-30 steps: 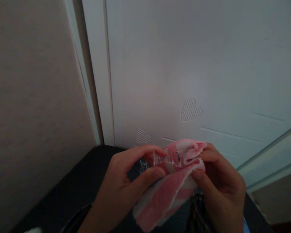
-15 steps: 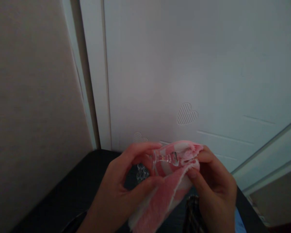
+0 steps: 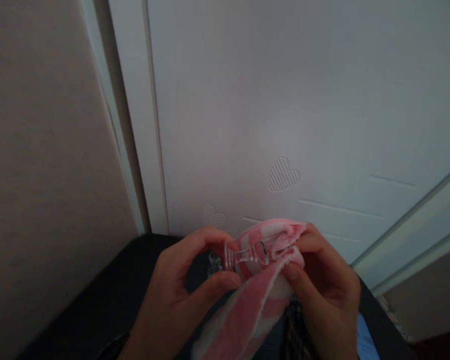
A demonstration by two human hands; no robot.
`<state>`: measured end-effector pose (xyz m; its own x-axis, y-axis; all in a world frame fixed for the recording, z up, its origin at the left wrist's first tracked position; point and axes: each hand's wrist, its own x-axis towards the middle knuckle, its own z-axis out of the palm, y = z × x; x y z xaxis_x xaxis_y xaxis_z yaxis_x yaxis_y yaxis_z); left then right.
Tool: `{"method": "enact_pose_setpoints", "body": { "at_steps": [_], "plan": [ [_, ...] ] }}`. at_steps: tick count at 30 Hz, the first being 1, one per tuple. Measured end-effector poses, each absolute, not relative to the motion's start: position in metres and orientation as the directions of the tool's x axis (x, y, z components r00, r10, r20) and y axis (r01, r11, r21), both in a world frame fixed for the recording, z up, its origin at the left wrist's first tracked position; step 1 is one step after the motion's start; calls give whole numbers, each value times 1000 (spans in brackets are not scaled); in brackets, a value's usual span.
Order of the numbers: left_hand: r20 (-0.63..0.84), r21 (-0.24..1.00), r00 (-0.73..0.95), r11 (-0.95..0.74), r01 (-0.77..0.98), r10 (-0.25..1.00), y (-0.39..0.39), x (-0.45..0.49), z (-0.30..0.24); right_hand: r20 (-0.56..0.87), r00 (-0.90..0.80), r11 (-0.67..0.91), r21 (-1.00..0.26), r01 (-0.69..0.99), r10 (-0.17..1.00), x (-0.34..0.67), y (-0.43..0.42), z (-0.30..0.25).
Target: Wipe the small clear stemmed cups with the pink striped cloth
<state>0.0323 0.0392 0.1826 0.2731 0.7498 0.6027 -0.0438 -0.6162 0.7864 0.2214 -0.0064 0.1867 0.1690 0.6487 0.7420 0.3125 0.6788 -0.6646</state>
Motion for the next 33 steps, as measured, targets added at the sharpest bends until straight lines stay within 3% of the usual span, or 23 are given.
{"method": "enact_pose_setpoints", "body": {
  "at_steps": [5, 12, 18, 33],
  "plan": [
    [614, 780, 261, -624, -54, 745, 39, 35, 177, 744, 178, 686, -664, 296, 644, 222, -4, 183],
    [691, 659, 335, -749, 71, 640, 41, 35, 172, 732, 235, 688, -682, 248, 640, 222, -3, 179],
    [651, 689, 347, -718, 102, 675, 40, 32, 172, 731, 217, 688, -683, 245, 648, 219, -3, 182],
    [624, 760, 329, -649, -44, 709, 42, 37, 167, 757, 212, 709, -654, 264, 618, 219, -3, 179]
  ]
}}
